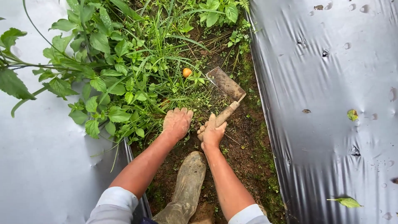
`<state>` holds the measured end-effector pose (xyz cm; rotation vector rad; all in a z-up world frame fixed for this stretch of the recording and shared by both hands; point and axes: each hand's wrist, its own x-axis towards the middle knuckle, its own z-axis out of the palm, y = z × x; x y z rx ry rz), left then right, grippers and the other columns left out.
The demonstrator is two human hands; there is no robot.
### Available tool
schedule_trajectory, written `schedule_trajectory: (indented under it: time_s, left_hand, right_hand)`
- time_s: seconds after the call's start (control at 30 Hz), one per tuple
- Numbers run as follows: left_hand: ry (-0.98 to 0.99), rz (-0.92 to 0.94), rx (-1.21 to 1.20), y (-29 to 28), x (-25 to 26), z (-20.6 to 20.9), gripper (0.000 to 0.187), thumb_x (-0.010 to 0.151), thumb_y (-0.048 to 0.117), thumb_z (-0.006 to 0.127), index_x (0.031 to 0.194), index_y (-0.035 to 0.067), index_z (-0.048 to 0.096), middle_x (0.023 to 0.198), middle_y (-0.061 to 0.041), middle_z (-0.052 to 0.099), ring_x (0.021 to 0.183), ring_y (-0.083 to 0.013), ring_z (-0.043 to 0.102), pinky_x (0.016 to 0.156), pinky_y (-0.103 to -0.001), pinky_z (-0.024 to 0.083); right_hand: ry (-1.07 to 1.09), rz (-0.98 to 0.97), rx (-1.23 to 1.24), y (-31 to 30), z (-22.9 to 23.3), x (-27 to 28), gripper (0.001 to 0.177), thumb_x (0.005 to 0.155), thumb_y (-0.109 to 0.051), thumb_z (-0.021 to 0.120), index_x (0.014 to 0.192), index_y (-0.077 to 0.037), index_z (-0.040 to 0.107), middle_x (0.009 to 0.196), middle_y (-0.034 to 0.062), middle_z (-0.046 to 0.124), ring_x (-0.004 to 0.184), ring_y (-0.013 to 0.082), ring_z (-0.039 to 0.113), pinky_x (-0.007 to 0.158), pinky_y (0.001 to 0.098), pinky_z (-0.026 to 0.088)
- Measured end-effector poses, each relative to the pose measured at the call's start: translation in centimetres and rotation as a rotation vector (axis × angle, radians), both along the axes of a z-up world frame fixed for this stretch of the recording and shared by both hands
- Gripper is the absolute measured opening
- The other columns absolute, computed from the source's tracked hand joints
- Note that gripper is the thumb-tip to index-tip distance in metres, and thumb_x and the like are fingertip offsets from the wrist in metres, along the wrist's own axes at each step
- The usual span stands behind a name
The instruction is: The person uses a hand hoe to remove weeds growing along the edge of a plastic mulch sheet in a garden. They repeatedly strike the soil to loosen the weeds and pull them out by hand, clearing the area around the base of tomato plants.
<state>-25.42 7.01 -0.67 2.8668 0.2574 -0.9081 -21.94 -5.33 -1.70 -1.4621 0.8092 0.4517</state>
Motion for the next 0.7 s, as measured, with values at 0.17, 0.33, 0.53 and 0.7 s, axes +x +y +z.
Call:
schedule_trajectory:
  time_s: [0.17,0.33,0.53,0.7]
  left_hand:
    - [0.028,-0.005,-0.004,0.2,0.5,2.5,0.02,0.102,0.012,0.043,0.108,0.018,0.06,0.114,-0.009,0.069,0.105,-0.0255,0.067,0.089,-0.04,0.053]
    - [0.006,0.005,0.025,0.0,0.3,0.7,0.019,0.103,0.012,0.044,0.109,0.018,0.061,0.115,-0.007,0.068,0.109,-0.0257,0.066,0.09,-0.041,0.053]
    - [0.027,0.004,0.013,-0.2,0.1,-0.3,0.02,0.102,0.012,0.043,0.108,0.019,0.06,0.117,-0.008,0.069,0.108,-0.0252,0.067,0.091,-0.041,0.053]
    - [0.03,0.027,-0.016,0.3,0.2,-0.1,0.018,0.103,0.013,0.044,0.108,0.02,0.06,0.121,-0.009,0.069,0.111,-0.0258,0.067,0.094,-0.042,0.052]
  right_hand:
    - [0.057,-0.053,-0.052,-4.0,1.5,-5.8,0.039,0.102,-0.028,0.063,0.129,-0.009,0.043,0.066,0.0068,0.055,0.042,0.0164,0.056,0.028,0.0272,0.052]
    - [-0.076,-0.161,-0.053,-5.0,-0.5,-6.1,0.042,0.098,-0.023,0.068,0.127,-0.008,0.041,0.063,0.011,0.053,0.04,0.0202,0.055,0.031,0.0322,0.053]
    - [-0.151,-0.193,-0.11,-2.6,-2.2,-3.2,0.059,0.092,-0.016,0.075,0.139,-0.008,0.04,0.067,0.0146,0.057,0.04,0.0236,0.06,0.031,0.035,0.055]
    - [-0.102,-0.136,-0.067,-3.4,-2.7,-2.8,0.05,0.095,-0.02,0.073,0.135,-0.009,0.044,0.064,0.0121,0.054,0.039,0.0233,0.058,0.027,0.0358,0.05]
